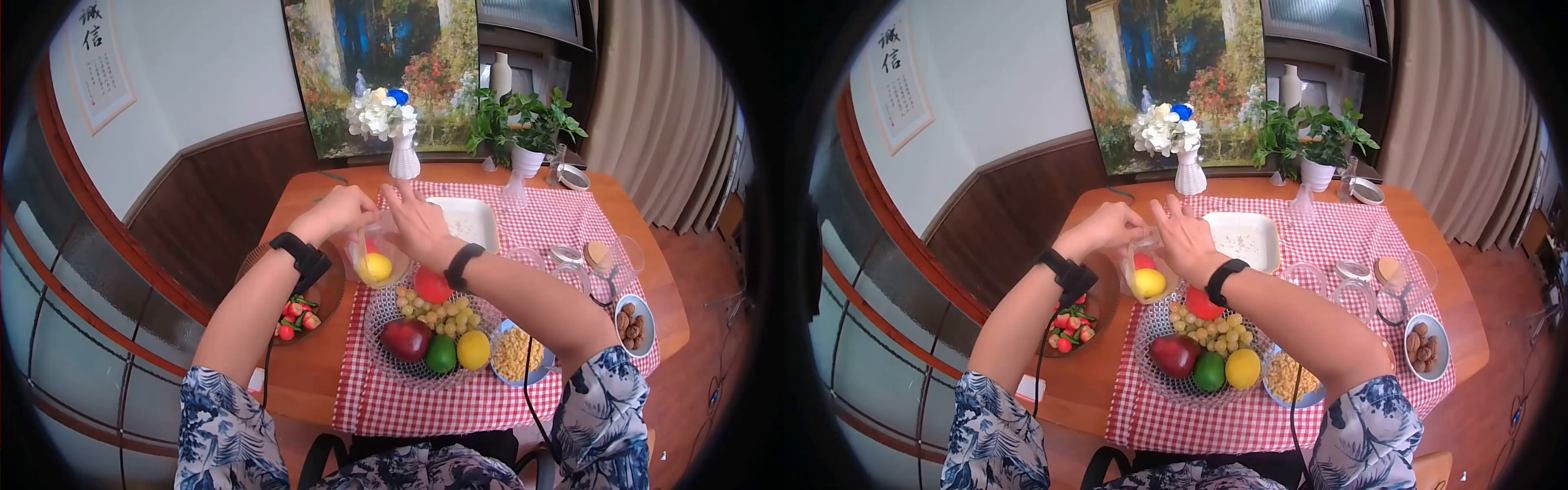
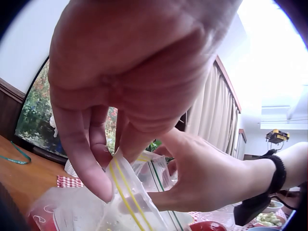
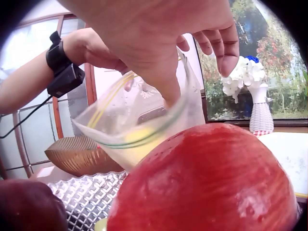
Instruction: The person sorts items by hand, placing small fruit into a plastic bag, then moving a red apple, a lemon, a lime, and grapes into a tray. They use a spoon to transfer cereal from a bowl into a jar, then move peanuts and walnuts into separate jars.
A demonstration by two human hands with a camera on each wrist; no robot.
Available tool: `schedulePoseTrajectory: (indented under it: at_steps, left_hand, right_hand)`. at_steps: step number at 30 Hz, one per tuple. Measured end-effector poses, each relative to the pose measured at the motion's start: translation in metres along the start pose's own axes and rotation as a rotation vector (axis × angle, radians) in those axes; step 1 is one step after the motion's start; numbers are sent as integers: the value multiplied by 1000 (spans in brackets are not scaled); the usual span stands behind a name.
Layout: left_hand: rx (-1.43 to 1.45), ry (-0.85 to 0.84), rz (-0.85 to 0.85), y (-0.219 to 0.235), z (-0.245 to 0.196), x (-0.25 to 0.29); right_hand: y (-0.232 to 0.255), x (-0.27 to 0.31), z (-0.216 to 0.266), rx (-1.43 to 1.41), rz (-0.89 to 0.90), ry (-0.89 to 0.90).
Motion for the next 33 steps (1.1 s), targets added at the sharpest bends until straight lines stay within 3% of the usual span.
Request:
schedulePoseTrajectory:
  at_steps: [2, 8, 9, 10, 12, 13, 14, 15, 16, 18, 20, 22, 24, 26, 28, 30, 31, 33]
  left_hand:
    - [5, -19, -1, 0, -3, 1]
    - [-144, 7, -1, -8, -5, 11]
    - [-134, -45, -59, -7, -6, 14]
    - [-122, -96, -116, -5, -7, 16]
    - [-62, 41, -86, 0, 0, 20]
    - [-151, -43, -191, 7, 5, 17]
    - [-241, -129, -299, 16, 5, 17]
    - [-284, -86, -335, 20, 13, 15]
    - [-329, -42, -373, 28, 14, 19]
    - [-336, 28, -377, 36, 20, 20]
    - [-339, 88, -495, 46, 29, 23]
    - [-342, 112, -493, 47, 26, 24]
    - [-376, 0, -473, 36, 7, 26]
    - [-349, -147, -394, 17, -7, 28]
    - [-363, -105, -208, -6, -13, 29]
    - [-373, -89, -134, -16, -23, 34]
    - [-385, -72, -58, -22, -27, 36]
    - [-380, -94, -27, -18, -38, 39]
  right_hand:
    - [-4, 0, 3, -20, 77, -20]
    - [28, 11, 20, 121, 40, 109]
    - [39, 13, 21, 123, 225, 0]
    - [57, 17, 25, 123, 240, -9]
    - [58, 47, 16, 54, 654, -143]
    - [66, 60, 13, 53, 669, -154]
    - [62, 84, 14, -34, 857, -133]
    - [59, 108, 15, -121, 1038, -107]
    - [61, 122, 10, -119, 1044, -111]
    - [65, 147, 24, -218, 983, 130]
    - [59, 165, 21, -199, 975, 121]
    - [58, 173, 23, -180, 965, 111]
    - [62, 171, 23, -145, 897, 89]
    - [71, 167, 21, -229, 852, 101]
    - [82, 158, 17, -312, 808, 112]
    - [110, 126, 8, -377, 577, 144]
    - [112, 115, 0, -376, 577, 144]
    - [116, 89, -30, -236, 486, 28]
Point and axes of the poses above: each hand's wrist, its own x-axis away from the middle knuckle, its own y-axis out of the back of the hand, z = x × y, the point moved 8 cm from there along -x, towards the middle knuckle, and after that the axes turned 7 degrees about -x, right-handed, at the moved point
